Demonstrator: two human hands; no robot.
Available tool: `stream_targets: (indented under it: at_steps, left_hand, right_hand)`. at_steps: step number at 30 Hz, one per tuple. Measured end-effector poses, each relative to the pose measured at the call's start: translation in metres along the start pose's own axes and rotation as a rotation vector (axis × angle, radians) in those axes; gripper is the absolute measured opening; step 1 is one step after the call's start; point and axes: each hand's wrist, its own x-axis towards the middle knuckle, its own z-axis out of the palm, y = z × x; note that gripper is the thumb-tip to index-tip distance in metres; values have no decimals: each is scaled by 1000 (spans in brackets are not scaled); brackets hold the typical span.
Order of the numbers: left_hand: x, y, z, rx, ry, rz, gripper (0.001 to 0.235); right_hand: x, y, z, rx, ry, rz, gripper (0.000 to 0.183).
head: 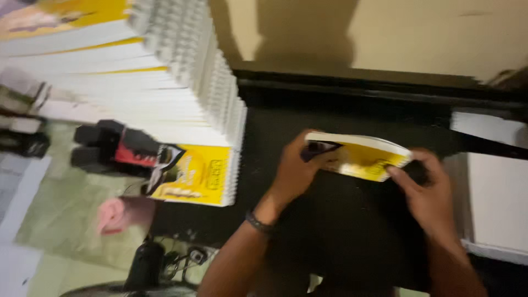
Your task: The person repeatedly picks up spiral-bound notebooks from a stack, flips them over to show the cover, and places them onto a growing pile on the table. The task involves handling the notebooks one by one and organizing them into a neat stack.
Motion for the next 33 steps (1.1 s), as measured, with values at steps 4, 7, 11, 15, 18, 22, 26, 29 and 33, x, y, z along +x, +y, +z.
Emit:
stream_targets:
  at_steps: [4,7,11,15,18,22,26,29,33]
  left_hand:
    - [2,-5,-7,22,-41,-17,27]
    - [4,10,-10,49,-120,-110,29]
    - [-1,41,4,-9,-29,-15,43]
    - [-4,44,9,28,70,-42,50]
    - [-6,39,10,81,19,-86,37]
    - [-7,53,18,-1,21,-35,45]
    - [-5,45,11,9,2,-87,54]
    - [-4,38,7,78,-47,-169,36]
    - [-8,29,9,11,1,-115,31]
  right_hand:
    - [5,-1,5,96,62,39,38]
    - [8,-13,5,111,17,92,29]
    - [11,-33,4,37,-32,-85,26]
    - [16,-37,0,66,-49,-120,27]
    - [12,-36,6,206,40,-28,30]
    - [13,-39,3,255,-56,-71,21]
    - [14,-44,0,181,-115,-109,15]
    - [13,-37,1,185,-117,-112,17]
    - [11,-17,8,144,-39,-104,28]
